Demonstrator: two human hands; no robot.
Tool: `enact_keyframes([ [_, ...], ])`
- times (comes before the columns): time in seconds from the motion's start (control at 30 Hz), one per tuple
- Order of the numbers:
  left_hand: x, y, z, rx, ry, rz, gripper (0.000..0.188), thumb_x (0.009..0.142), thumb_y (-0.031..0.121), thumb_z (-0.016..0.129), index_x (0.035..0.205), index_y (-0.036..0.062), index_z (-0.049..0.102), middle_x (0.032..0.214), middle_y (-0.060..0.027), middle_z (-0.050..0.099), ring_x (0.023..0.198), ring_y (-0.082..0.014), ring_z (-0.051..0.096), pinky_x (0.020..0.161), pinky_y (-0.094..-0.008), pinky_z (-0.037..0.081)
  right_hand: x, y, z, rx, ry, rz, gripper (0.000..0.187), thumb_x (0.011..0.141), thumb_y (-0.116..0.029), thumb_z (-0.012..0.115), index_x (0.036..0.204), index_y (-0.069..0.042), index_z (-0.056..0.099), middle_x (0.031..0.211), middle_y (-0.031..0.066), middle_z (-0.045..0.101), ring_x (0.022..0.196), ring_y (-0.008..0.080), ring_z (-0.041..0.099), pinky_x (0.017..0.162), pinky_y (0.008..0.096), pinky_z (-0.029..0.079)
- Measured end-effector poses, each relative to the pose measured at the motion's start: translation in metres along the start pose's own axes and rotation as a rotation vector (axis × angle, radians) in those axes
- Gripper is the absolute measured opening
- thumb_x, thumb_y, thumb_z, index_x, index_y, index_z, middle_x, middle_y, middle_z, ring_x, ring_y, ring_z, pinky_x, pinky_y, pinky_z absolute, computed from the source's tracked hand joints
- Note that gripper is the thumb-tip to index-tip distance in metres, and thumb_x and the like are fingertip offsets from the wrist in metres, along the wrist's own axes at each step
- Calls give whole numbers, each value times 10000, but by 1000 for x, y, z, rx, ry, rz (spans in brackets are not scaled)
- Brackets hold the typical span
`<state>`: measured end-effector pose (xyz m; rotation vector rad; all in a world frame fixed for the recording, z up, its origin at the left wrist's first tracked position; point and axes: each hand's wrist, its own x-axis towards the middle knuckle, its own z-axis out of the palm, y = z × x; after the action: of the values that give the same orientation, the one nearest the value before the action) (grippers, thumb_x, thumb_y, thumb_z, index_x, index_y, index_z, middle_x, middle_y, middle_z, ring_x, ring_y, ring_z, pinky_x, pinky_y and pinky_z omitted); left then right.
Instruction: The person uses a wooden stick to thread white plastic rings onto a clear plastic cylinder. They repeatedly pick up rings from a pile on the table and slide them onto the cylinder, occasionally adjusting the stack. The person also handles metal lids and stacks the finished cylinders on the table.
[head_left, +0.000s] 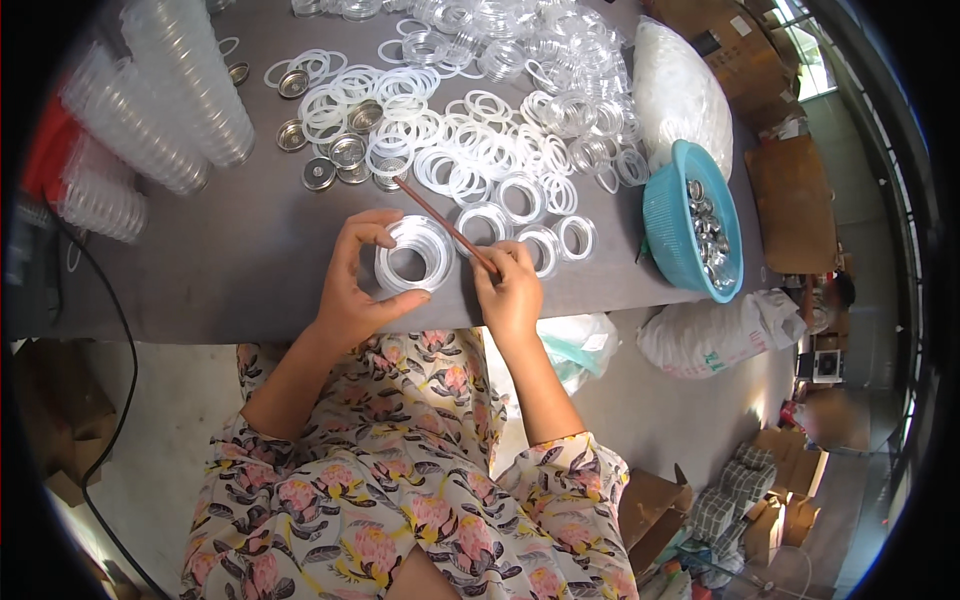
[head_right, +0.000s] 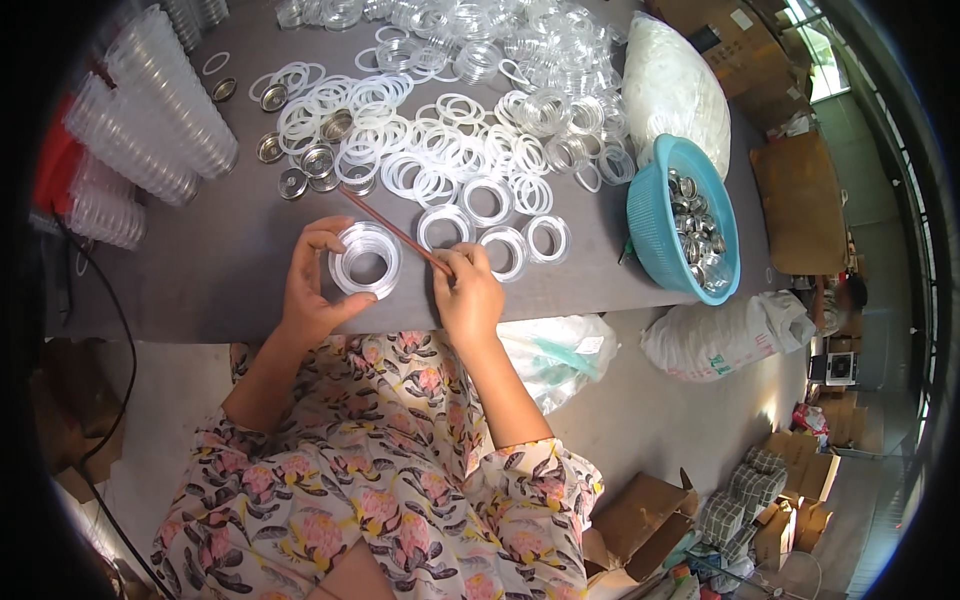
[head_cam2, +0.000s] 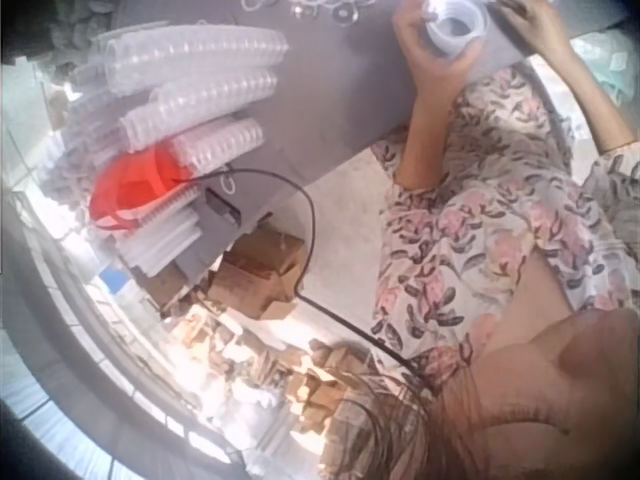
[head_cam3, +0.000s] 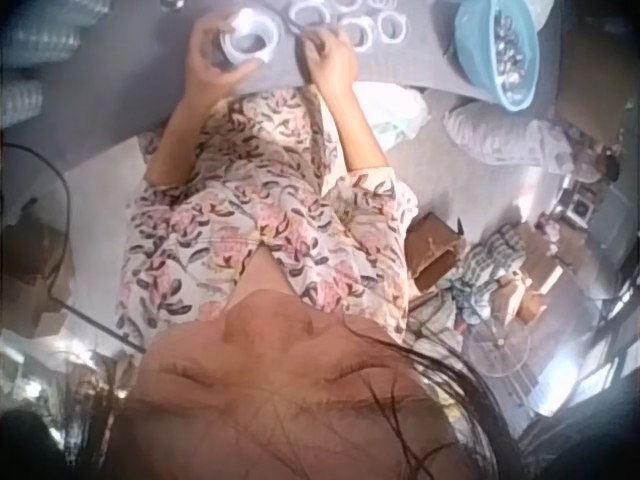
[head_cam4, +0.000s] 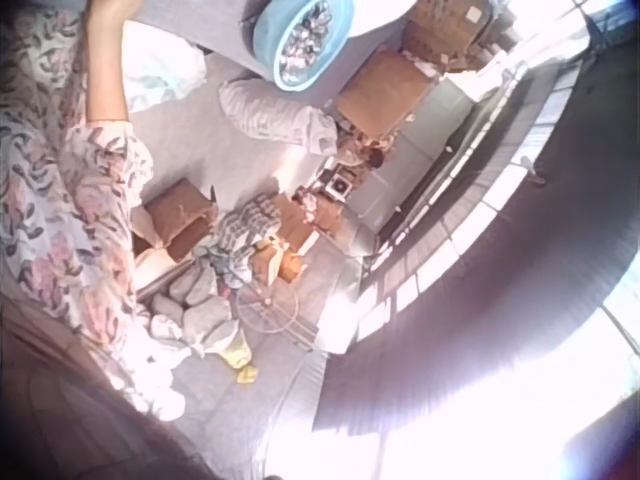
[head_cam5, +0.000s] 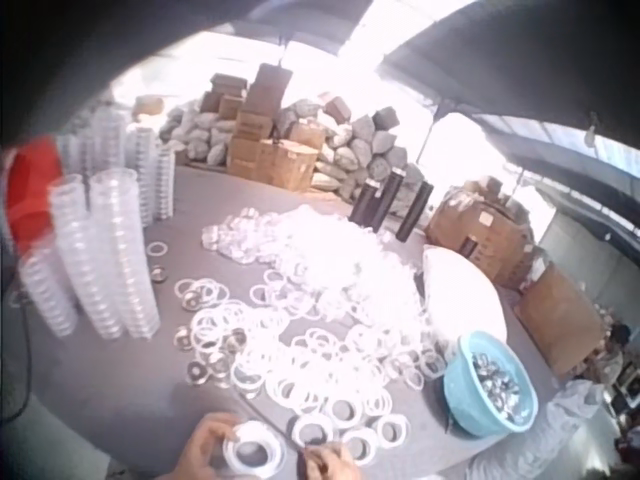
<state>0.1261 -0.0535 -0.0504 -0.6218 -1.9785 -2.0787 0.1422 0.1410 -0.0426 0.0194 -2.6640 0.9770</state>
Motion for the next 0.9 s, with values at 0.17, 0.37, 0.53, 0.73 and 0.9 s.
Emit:
enact_keyframes([
  [0.17, -1, 2, -4, 61, -36, 8, 577, 572, 72, 790, 1033, 82, 443, 1210, -126, 434, 1152, -235, 424, 965, -347, 325, 9, -20, -22, 391, 126, -31, 280, 701, 92, 583, 932, -46, 659, 905, 89, 573, 793, 166, 594, 663, 255, 482],
  [0.37, 7, 18, 1, -119, -39, -94, 787, 601, 55, 762, 1273, 17, 356, 1286, -134, 402, 1210, -232, 388, 1015, -362, 309, 19, -55, -45, 478, -392, -285, 321, 680, 84, 570, 952, -62, 660, 892, 85, 573, 791, 173, 605, 647, 286, 488],
  [0.53, 18, 24, -8, -187, -170, -202, 813, 614, 52, 758, 1308, 19, 337, 1318, -148, 405, 1258, -226, 346, 1028, -363, 289, 27, -62, -45, 467, -210, -327, 127, 683, 9, 633, 803, -32, 623, 849, 71, 570, 711, 169, 569, 607, 260, 447],
  [0.73, 13, 5, -7, -271, -188, -53, 772, 641, 45, 742, 1297, 45, 334, 1341, -135, 376, 1227, -214, 392, 1020, -341, 296, 44, -61, -61, 1752, -19, 44, 510, 948, -386, 314, 502, -149, 245, 517, -17, 273, 433, 88, 221, 385, 227, 185],
  [0.9, 16, 14, 3, -230, -144, -48, 826, 611, 63, 771, 1300, 29, 316, 1319, -135, 394, 1222, -215, 395, 1002, -335, 318, 43, -85, -41, 1712, -123, 170, 541, 963, -406, 276, 490, -144, 244, 495, -21, 268, 411, 85, 185, 377, 230, 159],
])
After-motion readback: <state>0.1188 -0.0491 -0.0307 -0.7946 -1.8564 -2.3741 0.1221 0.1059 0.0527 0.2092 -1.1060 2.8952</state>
